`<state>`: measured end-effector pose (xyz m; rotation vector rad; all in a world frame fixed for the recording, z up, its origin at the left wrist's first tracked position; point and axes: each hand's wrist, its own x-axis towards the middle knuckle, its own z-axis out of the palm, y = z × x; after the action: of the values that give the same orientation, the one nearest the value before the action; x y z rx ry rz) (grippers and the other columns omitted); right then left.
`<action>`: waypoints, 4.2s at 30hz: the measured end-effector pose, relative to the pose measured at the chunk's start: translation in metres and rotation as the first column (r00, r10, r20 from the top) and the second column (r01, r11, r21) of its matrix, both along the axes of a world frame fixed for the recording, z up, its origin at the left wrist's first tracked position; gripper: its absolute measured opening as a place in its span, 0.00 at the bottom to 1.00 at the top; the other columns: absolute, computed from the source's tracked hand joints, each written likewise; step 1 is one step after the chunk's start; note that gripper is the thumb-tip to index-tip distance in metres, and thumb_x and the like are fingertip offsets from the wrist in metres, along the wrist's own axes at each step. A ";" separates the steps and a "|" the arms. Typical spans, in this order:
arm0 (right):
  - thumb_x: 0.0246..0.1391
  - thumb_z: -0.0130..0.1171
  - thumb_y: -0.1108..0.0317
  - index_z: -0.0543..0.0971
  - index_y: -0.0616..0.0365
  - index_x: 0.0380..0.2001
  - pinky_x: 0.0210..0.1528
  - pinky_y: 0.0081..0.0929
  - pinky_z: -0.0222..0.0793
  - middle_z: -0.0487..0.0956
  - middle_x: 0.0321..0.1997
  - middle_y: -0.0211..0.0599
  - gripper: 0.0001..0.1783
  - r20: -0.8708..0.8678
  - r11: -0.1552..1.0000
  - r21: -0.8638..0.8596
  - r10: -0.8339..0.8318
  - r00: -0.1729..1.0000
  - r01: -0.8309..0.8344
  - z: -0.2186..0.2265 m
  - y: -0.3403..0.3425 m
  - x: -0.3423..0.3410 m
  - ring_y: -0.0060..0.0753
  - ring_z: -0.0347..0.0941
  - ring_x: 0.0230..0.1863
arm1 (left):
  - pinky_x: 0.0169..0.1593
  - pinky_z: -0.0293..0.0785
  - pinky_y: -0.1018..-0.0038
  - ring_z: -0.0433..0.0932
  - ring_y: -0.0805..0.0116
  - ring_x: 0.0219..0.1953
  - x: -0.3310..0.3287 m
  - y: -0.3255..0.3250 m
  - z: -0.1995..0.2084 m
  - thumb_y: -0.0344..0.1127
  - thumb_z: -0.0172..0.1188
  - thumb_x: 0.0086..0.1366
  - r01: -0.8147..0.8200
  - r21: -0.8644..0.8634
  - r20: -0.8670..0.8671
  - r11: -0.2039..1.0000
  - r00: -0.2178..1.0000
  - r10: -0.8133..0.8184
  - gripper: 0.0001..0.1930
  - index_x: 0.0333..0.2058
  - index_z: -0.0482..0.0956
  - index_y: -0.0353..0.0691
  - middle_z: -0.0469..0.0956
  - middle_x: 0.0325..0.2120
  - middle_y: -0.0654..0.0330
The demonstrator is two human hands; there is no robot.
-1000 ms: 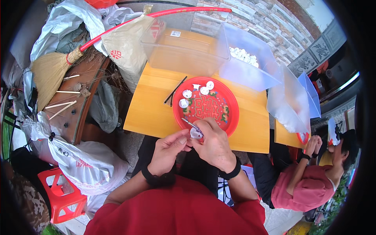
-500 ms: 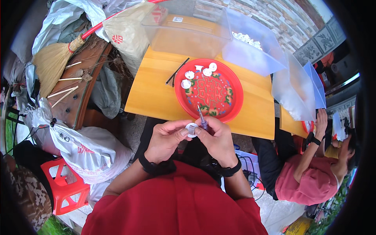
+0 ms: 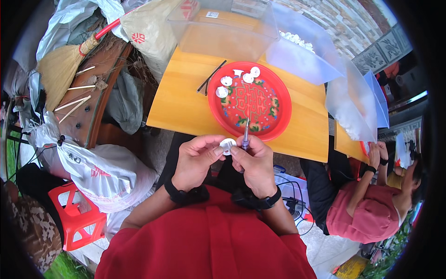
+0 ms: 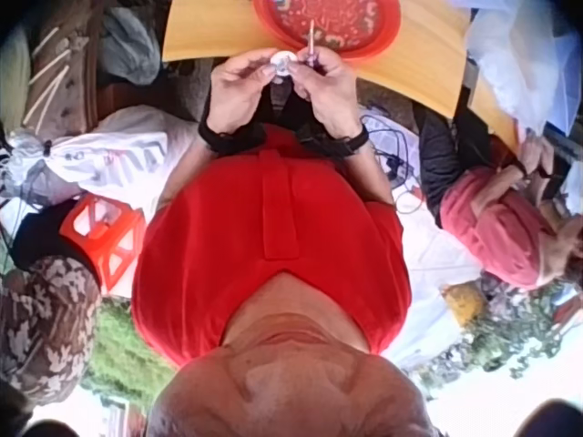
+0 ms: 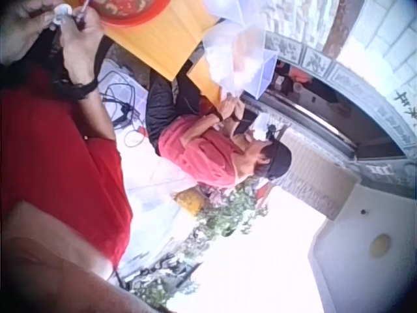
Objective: Assembling small white plastic components by inserting a metal pin or tool into them while working at a table.
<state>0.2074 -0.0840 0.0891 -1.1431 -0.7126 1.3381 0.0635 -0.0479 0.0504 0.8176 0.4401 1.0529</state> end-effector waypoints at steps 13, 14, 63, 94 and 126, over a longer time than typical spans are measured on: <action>0.50 0.56 0.77 0.72 0.60 0.26 0.16 0.12 0.52 0.69 0.17 0.25 0.04 0.010 0.998 -0.045 0.044 0.999 -0.044 -0.007 -0.006 0.003 0.12 0.60 0.15 | 0.39 0.74 0.78 0.76 0.74 0.35 -0.007 0.006 -0.001 0.23 0.57 0.58 0.097 -0.041 -0.145 0.994 0.984 -0.102 0.15 0.45 0.73 0.33 0.78 0.36 0.57; 0.50 0.56 0.76 0.72 0.61 0.27 0.17 0.12 0.53 0.69 0.18 0.25 0.03 0.089 0.995 -0.067 0.078 0.993 -0.072 -0.008 -0.006 0.005 0.11 0.61 0.16 | 0.39 0.74 0.78 0.76 0.74 0.35 -0.008 0.006 -0.001 0.23 0.57 0.58 0.097 -0.042 -0.145 0.994 0.984 -0.102 0.15 0.45 0.73 0.33 0.78 0.36 0.57; 0.47 0.53 0.77 0.73 0.61 0.46 0.25 0.36 0.68 0.72 0.25 0.45 0.19 0.903 0.945 0.175 -0.043 0.427 -0.277 -0.006 -0.029 0.004 0.47 0.72 0.23 | 0.44 0.74 0.74 0.75 0.69 0.41 -0.001 0.002 -0.012 0.16 0.56 0.54 -0.128 0.146 -0.151 0.981 0.977 0.150 0.16 0.43 0.73 0.30 0.76 0.38 0.55; 0.59 0.42 0.74 0.65 0.55 0.57 0.20 0.13 0.57 0.68 0.22 0.28 0.21 0.413 0.931 -0.117 0.361 0.836 -0.345 -0.006 -0.014 0.013 0.13 0.58 0.18 | 0.42 0.76 0.75 0.77 0.68 0.38 0.003 0.005 -0.014 0.20 0.53 0.59 -0.138 0.056 0.017 0.989 0.990 0.137 0.11 0.42 0.73 0.30 0.77 0.37 0.53; 0.45 0.49 0.80 0.68 0.70 0.46 0.30 0.41 0.67 0.70 0.27 0.51 0.20 0.907 0.930 0.003 0.152 0.393 -0.368 0.003 -0.020 0.013 0.53 0.70 0.28 | 0.44 0.76 0.74 0.75 0.69 0.42 0.002 0.003 -0.013 0.21 0.52 0.60 -0.123 0.056 -0.106 0.991 0.986 0.128 0.13 0.45 0.72 0.31 0.75 0.39 0.55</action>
<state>0.2203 -0.1037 0.0925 -1.6097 -1.8641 0.7400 0.0660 -0.0447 0.0373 0.9033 0.5667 1.1426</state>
